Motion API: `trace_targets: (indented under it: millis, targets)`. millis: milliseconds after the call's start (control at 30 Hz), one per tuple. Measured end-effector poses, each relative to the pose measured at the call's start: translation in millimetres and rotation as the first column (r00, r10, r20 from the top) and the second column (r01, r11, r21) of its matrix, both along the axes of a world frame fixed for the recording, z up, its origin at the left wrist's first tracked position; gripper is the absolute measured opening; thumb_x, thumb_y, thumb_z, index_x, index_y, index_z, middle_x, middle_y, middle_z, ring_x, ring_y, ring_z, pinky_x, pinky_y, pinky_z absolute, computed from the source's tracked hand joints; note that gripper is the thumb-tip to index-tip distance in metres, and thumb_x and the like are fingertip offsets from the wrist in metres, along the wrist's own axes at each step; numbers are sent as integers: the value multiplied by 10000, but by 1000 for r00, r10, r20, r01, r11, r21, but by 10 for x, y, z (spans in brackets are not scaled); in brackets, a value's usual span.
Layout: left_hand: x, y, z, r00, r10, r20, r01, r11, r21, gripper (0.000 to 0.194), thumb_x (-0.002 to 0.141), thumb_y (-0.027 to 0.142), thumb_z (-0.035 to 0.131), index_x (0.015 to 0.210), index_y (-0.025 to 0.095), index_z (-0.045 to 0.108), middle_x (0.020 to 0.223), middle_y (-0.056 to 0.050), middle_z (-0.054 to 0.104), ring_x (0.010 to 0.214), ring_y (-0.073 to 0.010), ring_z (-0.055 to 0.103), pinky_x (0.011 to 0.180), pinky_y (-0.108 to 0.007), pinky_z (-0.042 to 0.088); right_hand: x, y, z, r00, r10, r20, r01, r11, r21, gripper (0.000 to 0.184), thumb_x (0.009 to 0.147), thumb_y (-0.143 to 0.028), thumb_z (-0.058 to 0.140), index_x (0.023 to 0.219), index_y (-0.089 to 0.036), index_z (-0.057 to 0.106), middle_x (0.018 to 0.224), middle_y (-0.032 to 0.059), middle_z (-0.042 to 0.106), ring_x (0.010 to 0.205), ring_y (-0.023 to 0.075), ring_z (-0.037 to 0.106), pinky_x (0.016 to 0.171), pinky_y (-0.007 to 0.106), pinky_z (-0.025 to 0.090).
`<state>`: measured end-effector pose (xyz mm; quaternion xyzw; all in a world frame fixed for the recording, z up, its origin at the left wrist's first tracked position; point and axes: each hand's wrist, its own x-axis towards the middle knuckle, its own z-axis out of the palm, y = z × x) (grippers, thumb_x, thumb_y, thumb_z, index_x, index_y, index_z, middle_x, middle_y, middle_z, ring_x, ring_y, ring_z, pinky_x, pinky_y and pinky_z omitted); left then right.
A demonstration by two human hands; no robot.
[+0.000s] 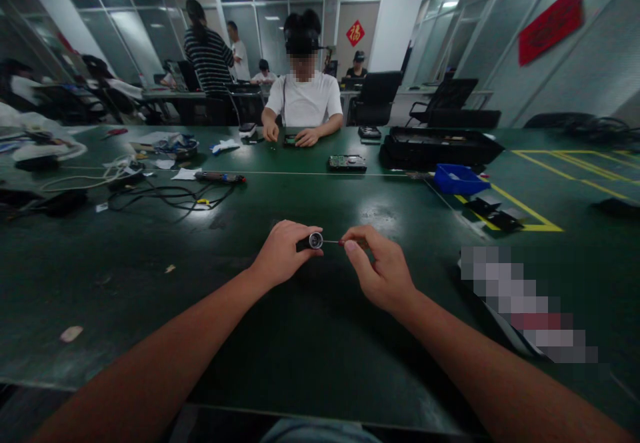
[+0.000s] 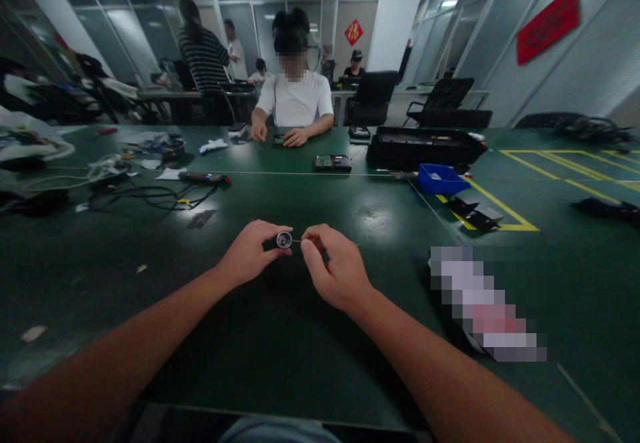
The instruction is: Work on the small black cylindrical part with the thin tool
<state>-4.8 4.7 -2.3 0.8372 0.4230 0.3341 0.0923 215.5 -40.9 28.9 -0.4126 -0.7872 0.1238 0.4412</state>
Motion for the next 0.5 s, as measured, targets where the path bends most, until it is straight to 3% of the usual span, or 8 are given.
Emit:
trace_targets:
  millis: [133, 267, 400, 500]
  targets:
    - [2, -10, 20, 1000, 15, 19, -15, 1000, -6, 368, 861, 321, 779, 1212, 257, 691, 1132, -34, 755, 1062, -245, 663, 938, -429, 471, -20, 38, -44, 966, -28, -258, -13, 988, -157, 147, 981, -336, 532, 1034, -238, 629, 901, 44, 715, 828, 202, 696, 768, 357, 539]
    - [-13, 6, 33, 999, 8, 38, -8, 1000, 6, 392, 853, 313, 788, 1229, 269, 686, 1179, -38, 741, 1104, -246, 643, 965, -438, 471, -17, 217, -162, 792, -109, -600, -113, 940, -321, 264, 953, -472, 559, 991, -221, 634, 884, 48, 709, 807, 199, 702, 805, 393, 583]
    - [-31, 50, 6, 1000, -12, -18, 12, 1000, 17, 413, 842, 305, 798, 1238, 281, 686, 1204, -36, 734, 1117, -252, 638, 1004, -465, 444, 21, 393, -274, 666, -194, -721, -254, 849, -463, 292, 921, -505, 580, 875, -219, 607, 750, 14, 649, 668, 176, 660, 765, 412, 606]
    - [-37, 68, -19, 1000, 1, -29, -1, 1000, 7, 422, 842, 311, 798, 1245, 279, 681, 1208, -34, 737, 1117, -250, 642, 1009, -469, 435, 27, 415, -295, 645, -239, -726, -194, 867, -459, 263, 908, -472, 613, 867, -212, 612, 758, 5, 638, 664, 159, 640, 731, 376, 595]
